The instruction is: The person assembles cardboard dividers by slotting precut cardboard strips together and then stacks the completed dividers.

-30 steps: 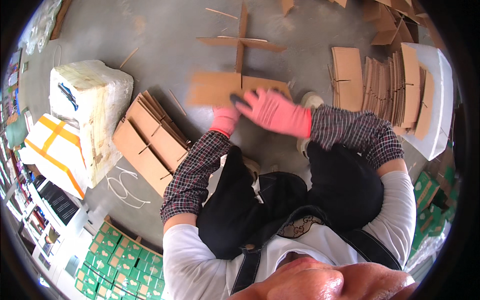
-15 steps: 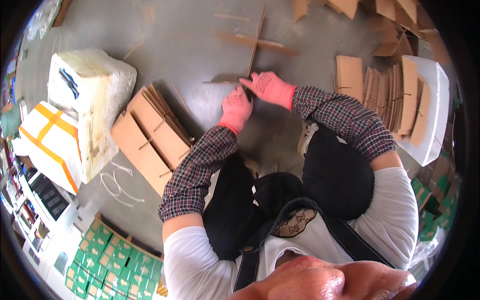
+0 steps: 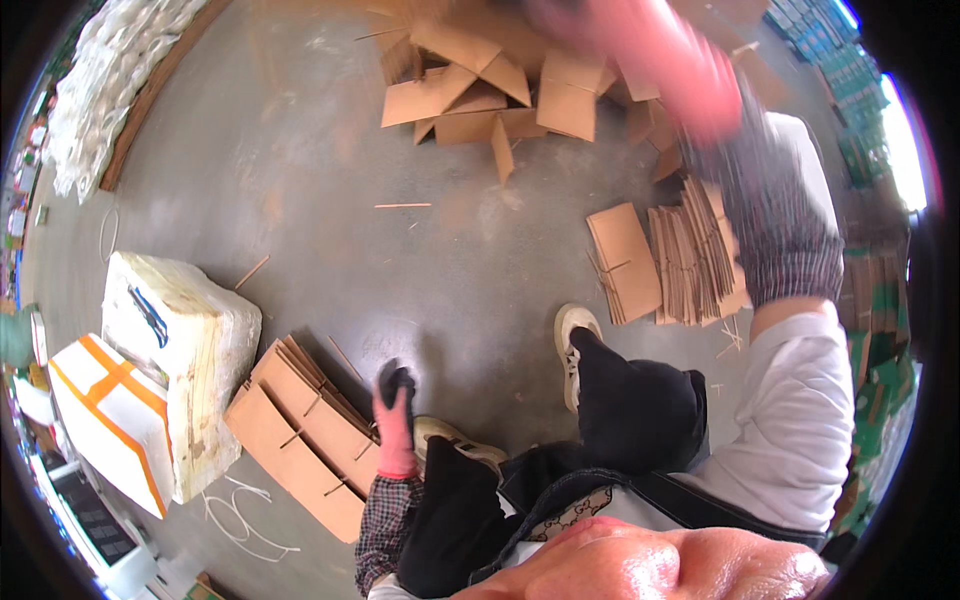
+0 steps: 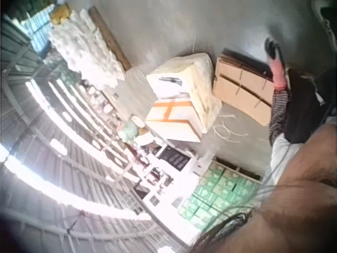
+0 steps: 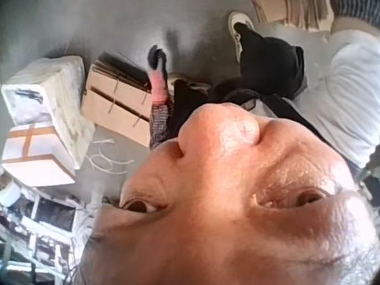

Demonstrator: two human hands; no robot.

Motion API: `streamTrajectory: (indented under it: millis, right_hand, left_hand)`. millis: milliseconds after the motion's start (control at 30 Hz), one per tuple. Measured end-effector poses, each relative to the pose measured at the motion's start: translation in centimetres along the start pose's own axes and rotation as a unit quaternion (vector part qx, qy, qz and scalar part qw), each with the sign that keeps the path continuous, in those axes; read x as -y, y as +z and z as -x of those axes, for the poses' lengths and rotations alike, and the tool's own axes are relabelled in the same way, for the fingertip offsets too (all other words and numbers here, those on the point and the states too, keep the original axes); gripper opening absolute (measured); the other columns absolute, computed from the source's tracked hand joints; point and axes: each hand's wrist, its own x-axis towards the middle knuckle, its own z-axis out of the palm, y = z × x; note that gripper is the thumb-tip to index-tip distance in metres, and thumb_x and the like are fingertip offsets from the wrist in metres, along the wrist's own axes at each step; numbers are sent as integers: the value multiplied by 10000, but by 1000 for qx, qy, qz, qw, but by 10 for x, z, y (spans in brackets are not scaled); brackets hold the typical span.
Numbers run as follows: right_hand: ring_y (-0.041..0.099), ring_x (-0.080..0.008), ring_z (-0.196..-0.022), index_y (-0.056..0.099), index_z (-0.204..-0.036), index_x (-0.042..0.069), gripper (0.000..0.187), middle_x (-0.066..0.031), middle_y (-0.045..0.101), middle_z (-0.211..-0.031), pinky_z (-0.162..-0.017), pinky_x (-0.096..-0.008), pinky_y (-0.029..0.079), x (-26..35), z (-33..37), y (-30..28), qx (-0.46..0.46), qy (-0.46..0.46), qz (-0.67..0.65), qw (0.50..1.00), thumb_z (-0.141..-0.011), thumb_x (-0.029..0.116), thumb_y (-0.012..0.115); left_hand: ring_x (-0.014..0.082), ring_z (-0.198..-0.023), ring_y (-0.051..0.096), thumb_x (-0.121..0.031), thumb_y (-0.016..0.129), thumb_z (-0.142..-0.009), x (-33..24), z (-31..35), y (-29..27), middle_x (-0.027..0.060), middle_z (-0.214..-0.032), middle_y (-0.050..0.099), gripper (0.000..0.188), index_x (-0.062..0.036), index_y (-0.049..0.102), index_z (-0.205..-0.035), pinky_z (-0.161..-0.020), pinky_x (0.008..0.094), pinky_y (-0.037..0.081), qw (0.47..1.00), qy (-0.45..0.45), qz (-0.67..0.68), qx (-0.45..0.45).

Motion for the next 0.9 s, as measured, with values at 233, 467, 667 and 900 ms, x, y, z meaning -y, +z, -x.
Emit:
streamTrajectory:
  millis: [233, 467, 667, 900]
  right_hand:
    - [573, -319, -907, 471, -1170, -4, 487, -204, 559, -1051, -758, -364, 479, -68, 105, 69, 15, 199, -11, 980, -784, 267, 595]
    - [409, -392, -1154, 327, -1324, 19, 746, -303, 378, -1249, -876, -451, 433, 71, 526, 165, 426, 387, 200, 793, -793, 502, 530]
    - [510, -337, -1002, 376, -1287, 68, 714, -183, 533, -1093, -797, -407, 434, 50, 526, 158, 438, 418, 110, 788, -770, 522, 564]
    - [432, -368, -1134, 327, -1341, 126, 736, -158, 438, -1237, -890, -443, 407, 93, 478, 119, 568, 385, 196, 700, -771, 511, 588]
  left_hand:
    - [121, -938, 528, -126, 561, -876, 32, 6, 14, 59, -1087, 551, 391, -35, 455, -1241, -827, 243, 433, 980, -41, -146, 130]
    - [159, -1069, 513, -67, 587, -839, 49, 17, -16, 99, -1138, 542, 406, 8, 452, -1215, -915, 282, 417, 972, -75, -213, 71]
    - [308, -1129, 426, -124, 678, -736, 16, 2, -66, 163, -1216, 444, 590, -41, 408, -1253, -955, 379, 360, 820, 181, -506, -197]
    - [393, -1265, 212, -576, 683, -627, 30, 55, -117, 246, -1348, 255, 1031, -95, 179, -1387, -1032, 553, 120, 642, -76, -618, -447]
